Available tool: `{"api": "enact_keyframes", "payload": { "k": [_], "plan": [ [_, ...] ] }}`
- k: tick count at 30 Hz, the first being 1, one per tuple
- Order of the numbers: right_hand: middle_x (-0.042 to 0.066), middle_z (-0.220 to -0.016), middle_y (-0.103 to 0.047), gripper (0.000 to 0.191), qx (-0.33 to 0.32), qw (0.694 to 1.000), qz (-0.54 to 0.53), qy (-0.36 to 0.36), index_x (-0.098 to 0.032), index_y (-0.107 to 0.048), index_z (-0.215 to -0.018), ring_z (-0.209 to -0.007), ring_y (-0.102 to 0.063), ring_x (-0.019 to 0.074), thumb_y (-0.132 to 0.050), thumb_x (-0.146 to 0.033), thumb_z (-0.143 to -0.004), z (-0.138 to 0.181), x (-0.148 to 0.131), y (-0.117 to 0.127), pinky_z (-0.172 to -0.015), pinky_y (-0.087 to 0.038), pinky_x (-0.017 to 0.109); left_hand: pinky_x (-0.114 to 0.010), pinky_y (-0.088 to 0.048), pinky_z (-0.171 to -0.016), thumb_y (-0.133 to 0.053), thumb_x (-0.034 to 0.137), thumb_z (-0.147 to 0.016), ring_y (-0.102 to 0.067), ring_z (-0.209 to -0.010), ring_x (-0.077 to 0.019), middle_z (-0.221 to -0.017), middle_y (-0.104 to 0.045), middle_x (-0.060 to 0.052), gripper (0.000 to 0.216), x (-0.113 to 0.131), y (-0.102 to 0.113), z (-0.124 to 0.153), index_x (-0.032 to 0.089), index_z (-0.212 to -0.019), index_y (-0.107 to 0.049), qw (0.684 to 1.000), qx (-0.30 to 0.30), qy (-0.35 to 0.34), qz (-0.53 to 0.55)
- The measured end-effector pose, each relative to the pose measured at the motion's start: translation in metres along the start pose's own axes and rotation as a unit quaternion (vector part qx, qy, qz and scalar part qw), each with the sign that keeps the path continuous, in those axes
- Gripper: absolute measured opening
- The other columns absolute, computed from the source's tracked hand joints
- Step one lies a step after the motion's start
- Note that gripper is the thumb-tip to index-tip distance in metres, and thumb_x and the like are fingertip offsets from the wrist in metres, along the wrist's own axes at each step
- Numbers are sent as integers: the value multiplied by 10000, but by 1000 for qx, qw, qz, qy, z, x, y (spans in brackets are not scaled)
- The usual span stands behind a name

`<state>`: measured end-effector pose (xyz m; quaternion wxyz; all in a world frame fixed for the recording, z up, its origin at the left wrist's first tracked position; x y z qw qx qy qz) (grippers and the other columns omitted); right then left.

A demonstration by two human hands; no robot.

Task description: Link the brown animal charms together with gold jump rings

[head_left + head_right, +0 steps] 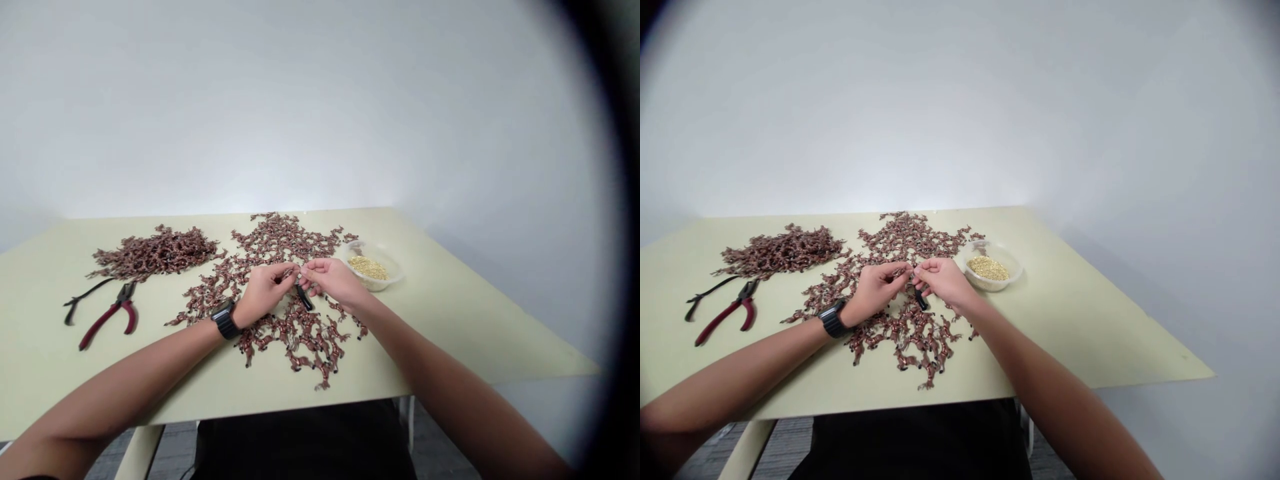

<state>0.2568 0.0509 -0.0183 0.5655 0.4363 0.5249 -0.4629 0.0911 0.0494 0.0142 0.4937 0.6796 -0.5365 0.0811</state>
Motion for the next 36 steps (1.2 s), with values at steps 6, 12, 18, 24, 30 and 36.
{"api": "enact_keyframes", "payload": {
  "k": [6,12,18,24,30,36],
  "plan": [
    [42,-781,-693,200,-25,999,43,18,-168,-659,-817,-624,-627,121,-638,-351,-893,2,-4,-2,-574,-550,247,-214,-380,-461,-619,408,-951,-516,-458,-112,-594,-651,8,258,-10,-5,1,200,-984,-769,994,-16,60,93],
    [13,-750,-656,228,82,979,161,91,-205,-640,-934,-557,-573,132,-599,-428,-916,5,-13,10,-513,-469,251,-205,-363,-487,-554,477,-984,-437,-461,-78,-559,-533,15,414,-21,-20,-2,149,-740,-614,942,-110,173,267],
    [-19,-630,-562,243,121,942,268,165,-216,-634,-907,-540,-488,140,-579,-451,-934,10,-24,12,-521,-384,261,-216,-436,-592,-562,403,-993,-523,-591,-81,-797,-614,-30,272,-22,-31,-1,139,-947,-604,865,-175,207,422],
    [-34,-611,-520,216,111,928,295,199,-215,-632,-926,-563,-464,139,-575,-422,-951,17,-32,5,-568,-368,264,-205,-442,-560,-568,453,-997,-524,-555,-55,-859,-648,-36,316,-20,-28,0,139,-968,-554,878,-208,163,399],
    [-49,-610,-493,164,92,914,321,231,-209,-639,-930,-563,-435,123,-557,-347,-963,20,-35,0,-582,-338,257,-193,-400,-492,-534,446,-1015,-507,-501,-38,-865,-638,-24,302,-15,-28,1,146,-982,-516,892,-222,141,368],
    [-57,-601,-474,148,87,908,334,239,-203,-638,-930,-559,-424,119,-552,-320,-961,20,-37,0,-586,-328,256,-190,-377,-469,-524,434,-1021,-504,-482,-30,-896,-644,-35,290,-12,-27,1,151,-966,-497,897,-227,135,354]
  ]
}}
Point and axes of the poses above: each hand's wrist, its own z-axis away from the middle knuckle, its own y-axis out of the back of the hand, x = y × z, the point moved 5 cm from there along -z, towards the middle knuckle
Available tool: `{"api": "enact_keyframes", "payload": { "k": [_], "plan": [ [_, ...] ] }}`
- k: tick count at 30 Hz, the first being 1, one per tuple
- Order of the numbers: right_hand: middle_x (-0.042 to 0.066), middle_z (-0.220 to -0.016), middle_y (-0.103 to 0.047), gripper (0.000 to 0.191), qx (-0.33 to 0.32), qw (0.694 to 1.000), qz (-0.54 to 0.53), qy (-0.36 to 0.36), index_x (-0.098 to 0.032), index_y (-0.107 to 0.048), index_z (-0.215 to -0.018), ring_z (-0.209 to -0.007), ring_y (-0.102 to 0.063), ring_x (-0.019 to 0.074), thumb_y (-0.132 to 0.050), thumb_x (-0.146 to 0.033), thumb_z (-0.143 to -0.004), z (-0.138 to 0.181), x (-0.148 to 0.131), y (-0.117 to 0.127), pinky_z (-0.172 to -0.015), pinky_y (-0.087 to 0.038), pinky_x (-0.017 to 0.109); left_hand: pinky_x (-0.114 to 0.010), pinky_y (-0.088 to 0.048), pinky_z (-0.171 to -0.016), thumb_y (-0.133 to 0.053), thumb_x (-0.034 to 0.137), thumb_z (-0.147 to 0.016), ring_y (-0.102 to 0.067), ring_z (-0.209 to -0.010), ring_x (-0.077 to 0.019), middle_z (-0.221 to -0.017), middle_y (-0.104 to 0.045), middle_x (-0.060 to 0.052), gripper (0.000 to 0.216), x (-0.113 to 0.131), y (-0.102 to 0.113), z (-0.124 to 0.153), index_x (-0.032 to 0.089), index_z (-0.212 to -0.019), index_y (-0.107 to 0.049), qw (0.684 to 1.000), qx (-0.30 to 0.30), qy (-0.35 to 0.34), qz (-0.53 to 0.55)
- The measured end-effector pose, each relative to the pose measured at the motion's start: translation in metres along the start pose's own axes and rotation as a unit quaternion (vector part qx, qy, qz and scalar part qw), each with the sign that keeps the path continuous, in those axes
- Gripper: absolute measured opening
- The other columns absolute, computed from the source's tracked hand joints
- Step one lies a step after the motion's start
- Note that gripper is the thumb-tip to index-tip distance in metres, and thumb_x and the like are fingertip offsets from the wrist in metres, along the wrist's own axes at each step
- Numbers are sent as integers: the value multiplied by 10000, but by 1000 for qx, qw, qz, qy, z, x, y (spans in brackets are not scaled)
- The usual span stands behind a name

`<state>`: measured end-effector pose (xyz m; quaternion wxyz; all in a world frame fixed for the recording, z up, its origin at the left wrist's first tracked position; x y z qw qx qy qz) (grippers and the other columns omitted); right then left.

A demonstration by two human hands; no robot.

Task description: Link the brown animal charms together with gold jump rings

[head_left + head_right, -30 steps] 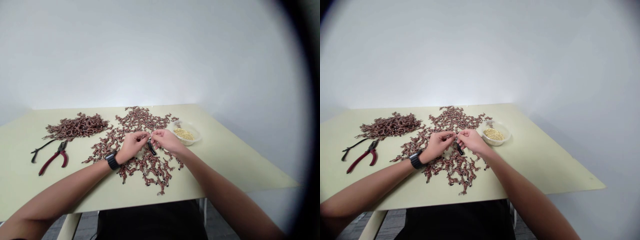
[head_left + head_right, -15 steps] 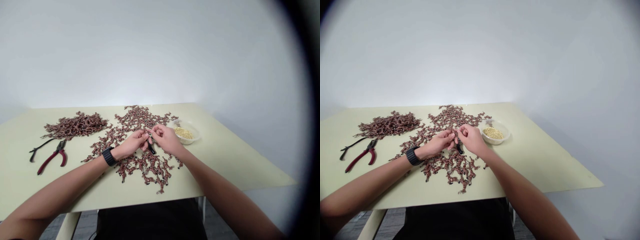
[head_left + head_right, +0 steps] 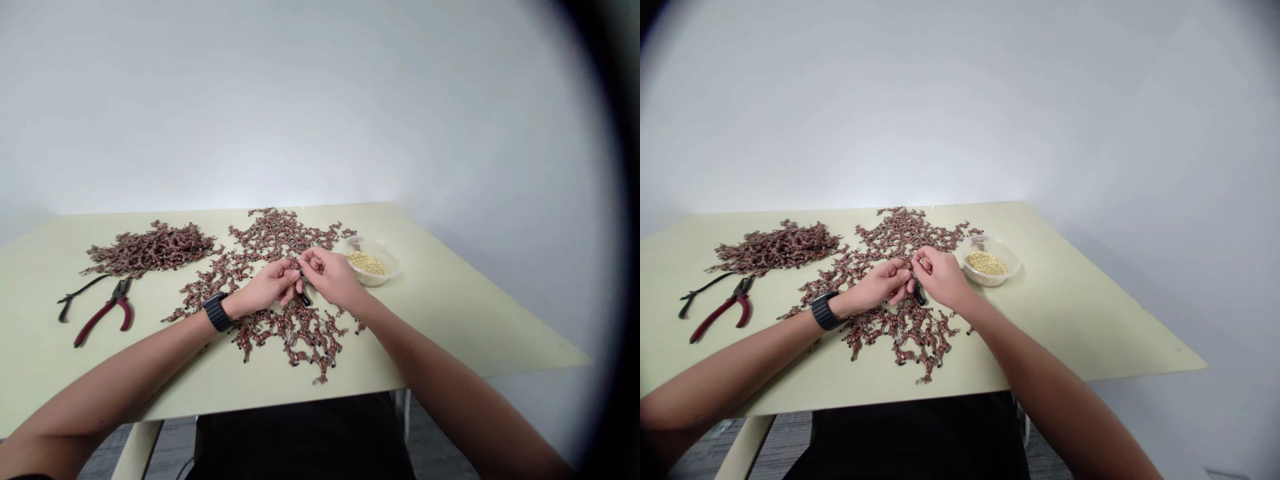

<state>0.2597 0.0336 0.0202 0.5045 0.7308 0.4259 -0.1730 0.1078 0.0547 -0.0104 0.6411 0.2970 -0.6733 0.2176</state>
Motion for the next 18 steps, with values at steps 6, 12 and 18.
{"api": "enact_keyframes", "payload": {
  "k": [6,12,18],
  "plan": [
    [-63,-605,-467,139,1,1000,17,13,-202,-633,-920,-554,-418,115,-548,-304,-963,0,-2,0,-586,-320,260,-182,-366,-456,-513,445,-1024,-505,-479,-29,-894,-637,-30,293,0,1,0,158,-971,-496,1000,-3,1,-5],
    [-64,-609,-462,129,2,999,40,36,-202,-622,-932,-549,-429,114,-535,-284,-979,1,-1,-1,-581,-327,255,-177,-354,-437,-515,449,-1020,-496,-473,-29,-898,-630,-30,289,2,-1,1,161,-1002,-495,1000,-9,-3,-7],
    [-31,-676,-527,108,10,988,122,94,-184,-612,-976,-589,-475,117,-516,-231,-988,5,-7,-4,-603,-335,261,-185,-348,-405,-485,449,-1021,-492,-449,-48,-870,-628,-20,270,2,-1,3,181,-987,-485,997,17,9,-74]
  ]
}}
Point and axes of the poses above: each hand's wrist, its own z-axis away from the middle knuckle, its own y-axis out of the back of the hand, x = y × z, the point moved 5 cm from there along -z, towards the middle knuckle
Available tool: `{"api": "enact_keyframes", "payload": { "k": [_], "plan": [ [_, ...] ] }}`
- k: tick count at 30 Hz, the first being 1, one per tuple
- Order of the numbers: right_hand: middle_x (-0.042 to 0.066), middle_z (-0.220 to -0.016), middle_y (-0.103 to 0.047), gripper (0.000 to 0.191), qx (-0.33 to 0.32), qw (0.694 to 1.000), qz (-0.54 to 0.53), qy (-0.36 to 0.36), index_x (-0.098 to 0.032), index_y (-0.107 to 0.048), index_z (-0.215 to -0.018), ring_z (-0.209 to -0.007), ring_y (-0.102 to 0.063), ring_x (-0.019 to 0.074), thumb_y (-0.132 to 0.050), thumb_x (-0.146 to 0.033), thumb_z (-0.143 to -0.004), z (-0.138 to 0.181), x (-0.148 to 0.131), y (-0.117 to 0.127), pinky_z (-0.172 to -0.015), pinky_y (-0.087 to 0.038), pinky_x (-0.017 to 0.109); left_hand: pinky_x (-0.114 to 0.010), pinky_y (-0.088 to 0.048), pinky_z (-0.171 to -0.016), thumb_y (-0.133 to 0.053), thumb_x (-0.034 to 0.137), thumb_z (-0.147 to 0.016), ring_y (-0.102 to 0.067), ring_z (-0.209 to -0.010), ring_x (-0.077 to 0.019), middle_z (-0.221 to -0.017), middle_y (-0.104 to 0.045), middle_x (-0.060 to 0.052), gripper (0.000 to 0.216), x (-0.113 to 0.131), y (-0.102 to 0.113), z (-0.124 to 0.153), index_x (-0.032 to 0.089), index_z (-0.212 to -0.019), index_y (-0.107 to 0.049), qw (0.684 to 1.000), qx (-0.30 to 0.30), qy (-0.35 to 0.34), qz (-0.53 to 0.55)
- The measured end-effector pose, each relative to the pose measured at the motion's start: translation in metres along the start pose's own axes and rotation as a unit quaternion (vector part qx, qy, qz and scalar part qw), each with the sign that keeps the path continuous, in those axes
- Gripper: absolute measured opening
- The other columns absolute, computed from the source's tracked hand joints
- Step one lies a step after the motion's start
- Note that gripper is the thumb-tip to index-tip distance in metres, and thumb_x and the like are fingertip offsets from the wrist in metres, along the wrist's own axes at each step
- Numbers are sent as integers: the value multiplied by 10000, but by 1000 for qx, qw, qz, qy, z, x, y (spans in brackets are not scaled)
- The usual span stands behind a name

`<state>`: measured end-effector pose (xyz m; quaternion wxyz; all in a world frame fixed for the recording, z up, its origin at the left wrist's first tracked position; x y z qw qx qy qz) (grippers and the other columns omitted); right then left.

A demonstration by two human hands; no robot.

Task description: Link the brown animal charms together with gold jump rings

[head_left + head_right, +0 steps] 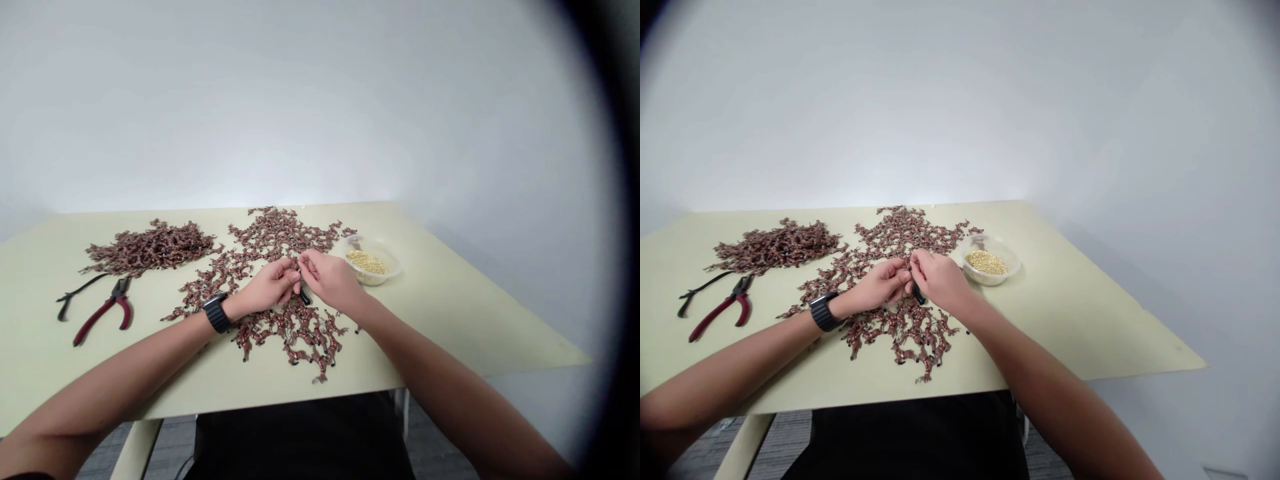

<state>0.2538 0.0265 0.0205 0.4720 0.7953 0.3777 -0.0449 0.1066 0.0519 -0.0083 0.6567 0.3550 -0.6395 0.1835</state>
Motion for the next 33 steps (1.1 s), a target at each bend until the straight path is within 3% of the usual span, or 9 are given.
{"api": "enact_keyframes", "payload": {
  "k": [3,6,10,13,17,20,24,28,33],
  "plan": [
    [-25,-669,-527,105,3,1000,-18,-15,-179,-606,-946,-590,-473,121,-520,-230,-978,0,-2,-2,-602,-340,267,-202,-398,-473,-466,381,-1027,-549,-516,-84,-830,-654,-24,212,2,5,1,181,-986,-526,992,38,-31,-120],
    [-42,-609,-491,128,6,988,-111,-109,-189,-600,-875,-553,-448,118,-559,-285,-949,-1,3,-5,-579,-360,263,-232,-443,-613,-482,241,-997,-635,-676,-145,-836,-700,-42,162,4,10,2,185,-1102,-593,953,81,-90,-276],
    [-37,-608,-523,218,-51,918,-304,-248,-197,-599,-846,-459,-421,102,-576,-397,-930,1,10,-16,-444,-321,246,-240,-425,-628,-469,139,-955,-667,-738,-176,-887,-727,-60,328,2,14,1,199,-1262,-572,932,96,-100,-336],
    [-13,-681,-593,252,-74,882,-370,-283,-196,-613,-870,-423,-418,83,-619,-446,-904,2,14,-18,-383,-258,233,-236,-441,-644,-473,213,-992,-647,-697,-156,-823,-713,-45,163,6,12,1,183,-1092,-598,945,82,-106,-297],
    [-24,-645,-575,262,-80,907,-337,-241,-207,-632,-916,-441,-431,97,-620,-469,-913,0,18,-13,-406,-275,237,-198,-421,-542,-466,366,-1027,-558,-546,-93,-741,-666,-15,252,5,8,1,178,-876,-539,979,52,-54,-188],
    [-48,-569,-490,219,-57,952,-248,-172,-215,-638,-919,-485,-430,120,-588,-426,-945,-2,16,-4,-480,-318,255,-178,-355,-435,-464,461,-1027,-483,-445,-68,-655,-587,15,329,-1,7,1,175,-880,-530,995,24,0,-93],
    [-37,-626,-513,166,-38,991,-115,-59,-226,-657,-981,-559,-457,132,-528,-330,-989,-4,7,7,-586,-343,268,-171,-310,-407,-488,510,-1014,-434,-402,-47,-627,-535,30,375,-3,3,1,160,-891,-537,1000,-15,4,-16],
    [37,-835,-644,202,-48,997,-49,30,-218,-649,-1017,-757,-562,176,-451,-263,-1023,-3,0,9,-724,-387,288,-173,-312,-418,-496,510,-1013,-435,-407,-36,-685,-570,9,377,0,1,2,153,-901,-542,1000,-29,-2,11],
    [72,-871,-644,224,-64,996,-1,59,-206,-614,-991,-827,-573,204,-398,-245,-1037,-2,-1,5,-769,-393,305,-172,-307,-425,-497,509,-1014,-428,-399,-49,-576,-490,43,386,2,0,3,154,-871,-544,1000,-21,0,-2]
  ]
}}
Point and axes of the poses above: each hand's wrist, its own z-axis away from the middle knuckle, its own y-axis out of the back of the hand, x = y × z, the point moved 5 cm from there along -z, towards the middle knuckle
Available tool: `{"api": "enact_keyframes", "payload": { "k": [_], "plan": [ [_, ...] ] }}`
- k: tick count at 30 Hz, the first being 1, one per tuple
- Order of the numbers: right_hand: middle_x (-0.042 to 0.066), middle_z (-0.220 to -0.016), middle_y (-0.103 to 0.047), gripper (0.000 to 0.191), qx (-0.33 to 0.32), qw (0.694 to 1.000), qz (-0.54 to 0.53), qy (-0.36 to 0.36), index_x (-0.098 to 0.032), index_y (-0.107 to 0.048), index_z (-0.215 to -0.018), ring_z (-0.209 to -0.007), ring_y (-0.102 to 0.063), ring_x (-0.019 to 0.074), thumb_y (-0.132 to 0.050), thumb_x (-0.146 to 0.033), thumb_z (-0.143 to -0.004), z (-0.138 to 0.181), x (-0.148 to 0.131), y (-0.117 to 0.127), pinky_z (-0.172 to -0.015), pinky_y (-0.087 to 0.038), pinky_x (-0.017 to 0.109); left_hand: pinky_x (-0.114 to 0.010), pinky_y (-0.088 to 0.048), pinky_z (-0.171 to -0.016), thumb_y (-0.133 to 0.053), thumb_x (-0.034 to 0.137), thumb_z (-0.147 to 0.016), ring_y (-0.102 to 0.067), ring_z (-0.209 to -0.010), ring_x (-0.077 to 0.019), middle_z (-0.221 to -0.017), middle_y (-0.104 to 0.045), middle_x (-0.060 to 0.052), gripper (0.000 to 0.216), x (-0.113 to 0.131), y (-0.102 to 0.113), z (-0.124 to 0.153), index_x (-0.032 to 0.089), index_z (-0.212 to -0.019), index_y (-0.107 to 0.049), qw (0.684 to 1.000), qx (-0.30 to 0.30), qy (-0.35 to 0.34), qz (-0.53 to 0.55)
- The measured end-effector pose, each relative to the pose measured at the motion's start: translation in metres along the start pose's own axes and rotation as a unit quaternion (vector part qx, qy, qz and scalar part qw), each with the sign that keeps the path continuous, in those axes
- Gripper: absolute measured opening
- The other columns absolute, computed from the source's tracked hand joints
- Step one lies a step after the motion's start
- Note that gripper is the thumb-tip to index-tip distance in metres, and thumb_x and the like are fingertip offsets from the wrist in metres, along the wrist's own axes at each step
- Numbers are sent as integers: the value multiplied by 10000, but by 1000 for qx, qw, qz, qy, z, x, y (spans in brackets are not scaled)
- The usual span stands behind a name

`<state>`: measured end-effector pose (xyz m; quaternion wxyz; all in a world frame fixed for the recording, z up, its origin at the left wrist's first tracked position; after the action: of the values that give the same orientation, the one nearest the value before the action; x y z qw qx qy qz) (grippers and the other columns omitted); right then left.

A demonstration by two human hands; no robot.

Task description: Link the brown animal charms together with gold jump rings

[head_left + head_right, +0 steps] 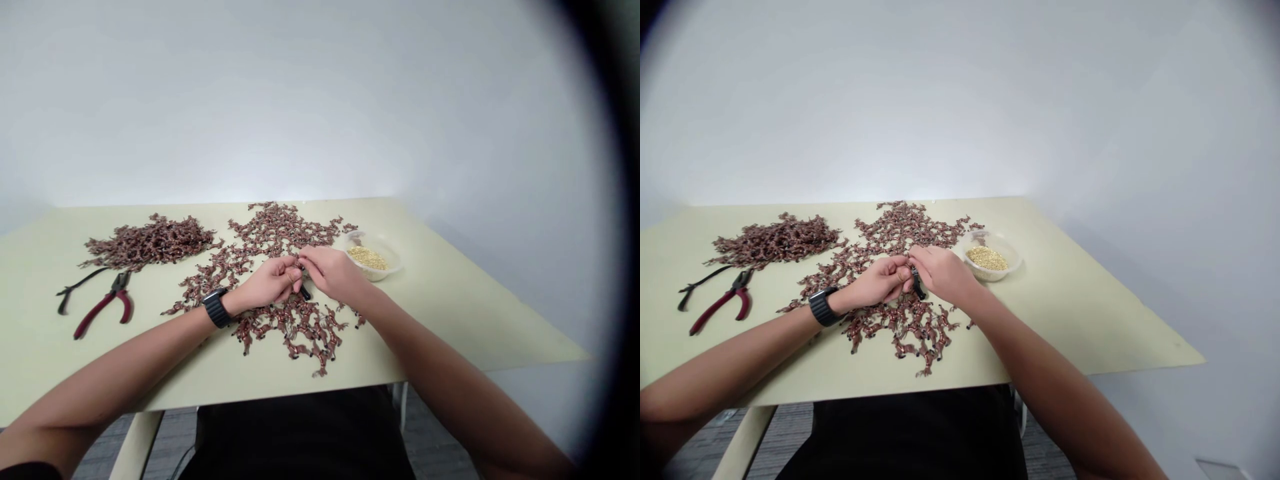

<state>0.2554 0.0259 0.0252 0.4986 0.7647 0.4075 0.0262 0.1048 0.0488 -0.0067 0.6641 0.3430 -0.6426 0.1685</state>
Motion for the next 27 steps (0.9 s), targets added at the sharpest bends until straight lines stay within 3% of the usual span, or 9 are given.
{"api": "enact_keyframes", "payload": {
  "k": [5,9,13,15,19,21,23,24,27],
  "plan": [
    [46,-805,-621,183,17,999,-14,-24,-207,-591,-943,-745,-557,182,-428,-241,-1019,0,-6,1,-694,-370,291,-177,-293,-415,-480,506,-1019,-408,-394,-58,-554,-472,50,382,1,-2,1,161,-867,-544,1000,2,7,-12],
    [-39,-606,-508,133,50,986,-89,-131,-213,-562,-860,-555,-457,129,-509,-266,-971,0,-3,0,-595,-335,268,-191,-345,-447,-479,473,-1020,-456,-455,-77,-656,-583,13,337,2,0,1,170,-891,-553,995,44,1,-90],
    [-50,-549,-488,177,55,956,-194,-213,-212,-550,-790,-508,-405,118,-550,-319,-932,0,5,-9,-532,-317,262,-221,-407,-562,-487,392,-1020,-564,-586,-125,-764,-680,-29,264,5,2,0,174,-898,-572,972,87,-56,-210],
    [-51,-556,-486,178,43,928,-273,-249,-212,-547,-782,-478,-368,106,-576,-339,-903,1,10,-15,-486,-284,258,-233,-388,-576,-493,351,-1014,-569,-598,-143,-734,-668,-27,225,6,3,0,179,-892,-570,958,101,-77,-257],
    [-86,-544,-356,184,-11,820,-476,-317,-217,-512,-775,-438,-215,77,-643,-333,-830,3,18,-31,-420,-185,246,-243,-349,-577,-457,218,-1001,-564,-608,-156,-774,-668,-38,141,6,4,2,183,-1063,-579,931,106,-78,-340],
    [-92,-566,-320,219,-37,789,-525,-316,-218,-507,-782,-454,-178,73,-677,-352,-817,3,19,-34,-418,-164,242,-244,-351,-583,-441,188,-997,-571,-624,-159,-804,-676,-45,199,8,5,2,183,-1150,-568,925,104,-78,-357],
    [-75,-604,-378,250,-39,802,-511,-308,-216,-523,-805,-460,-202,73,-680,-409,-835,3,20,-33,-423,-173,244,-242,-352,-580,-462,231,-1004,-554,-605,-151,-758,-658,-34,151,10,6,2,177,-1079,-581,928,109,-87,-346],
    [-63,-621,-418,257,-31,825,-478,-300,-216,-534,-819,-461,-235,77,-662,-435,-857,3,21,-30,-430,-189,245,-239,-360,-581,-474,268,-1009,-550,-598,-144,-737,-650,-28,144,10,6,2,175,-1012,-584,934,109,-90,-327],
    [-38,-634,-496,220,13,930,-294,-222,-220,-574,-851,-509,-370,109,-579,-424,-933,0,16,-14,-501,-276,257,-218,-383,-552,-469,375,-1025,-527,-541,-113,-677,-622,-9,272,8,3,1,173,-870,-564,971,81,-61,-218]
  ]
}}
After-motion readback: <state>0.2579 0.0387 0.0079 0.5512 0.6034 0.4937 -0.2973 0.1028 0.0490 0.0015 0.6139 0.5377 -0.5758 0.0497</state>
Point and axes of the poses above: each hand's wrist, its own z-axis away from the middle knuckle, its own y-axis out of the back of the hand, x = y × z, the point moved 5 cm from there along -z, towards the middle knuckle
